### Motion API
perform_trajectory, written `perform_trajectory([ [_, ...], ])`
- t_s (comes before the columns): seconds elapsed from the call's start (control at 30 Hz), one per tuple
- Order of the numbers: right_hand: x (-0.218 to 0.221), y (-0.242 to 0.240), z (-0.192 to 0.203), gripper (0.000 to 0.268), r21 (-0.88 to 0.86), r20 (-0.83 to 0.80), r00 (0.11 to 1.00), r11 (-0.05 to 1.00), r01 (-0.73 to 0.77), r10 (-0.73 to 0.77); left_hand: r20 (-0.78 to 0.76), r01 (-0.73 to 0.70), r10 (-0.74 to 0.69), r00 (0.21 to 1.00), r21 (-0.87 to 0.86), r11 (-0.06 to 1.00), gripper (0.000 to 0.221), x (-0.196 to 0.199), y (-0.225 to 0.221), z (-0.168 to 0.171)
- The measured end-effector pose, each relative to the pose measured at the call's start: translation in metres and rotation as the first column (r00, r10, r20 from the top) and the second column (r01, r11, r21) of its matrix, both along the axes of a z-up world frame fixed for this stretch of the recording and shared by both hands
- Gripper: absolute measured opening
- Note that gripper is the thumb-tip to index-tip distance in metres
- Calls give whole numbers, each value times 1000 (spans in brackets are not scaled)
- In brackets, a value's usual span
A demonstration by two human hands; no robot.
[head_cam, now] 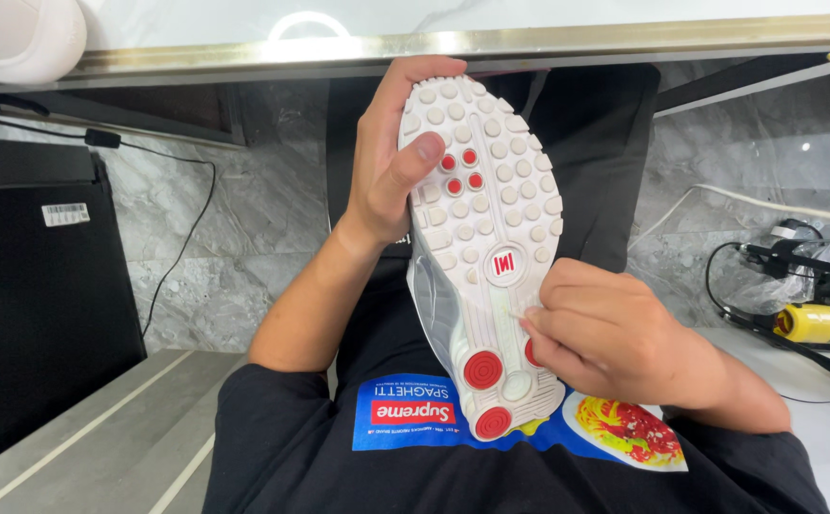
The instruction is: The person cleans the white sole of a shoe using a cotton swab and a liquid from a bottle. They scrub the recessed parts and flat surfaces of the sole, occasionally switching to a new swab and dipping it back into the bottle.
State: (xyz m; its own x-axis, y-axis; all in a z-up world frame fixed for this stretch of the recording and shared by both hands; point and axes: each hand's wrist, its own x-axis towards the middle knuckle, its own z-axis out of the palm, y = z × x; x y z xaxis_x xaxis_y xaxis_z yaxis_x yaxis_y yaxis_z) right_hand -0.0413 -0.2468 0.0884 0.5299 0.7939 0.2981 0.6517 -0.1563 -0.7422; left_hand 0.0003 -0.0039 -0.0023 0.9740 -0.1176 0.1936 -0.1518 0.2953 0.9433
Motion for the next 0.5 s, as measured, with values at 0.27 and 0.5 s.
perform_trajectory([
  [0.27,-12,0,1,16,-79,53,987,985,153,-149,9,-6,5,1000,18,1000,70,0,1,-1],
  [0.5,-11,-5,0,19,-33,-12,996,996,87,-87,-24,6,-7,1000,-46,999,69,0,0,-6],
])
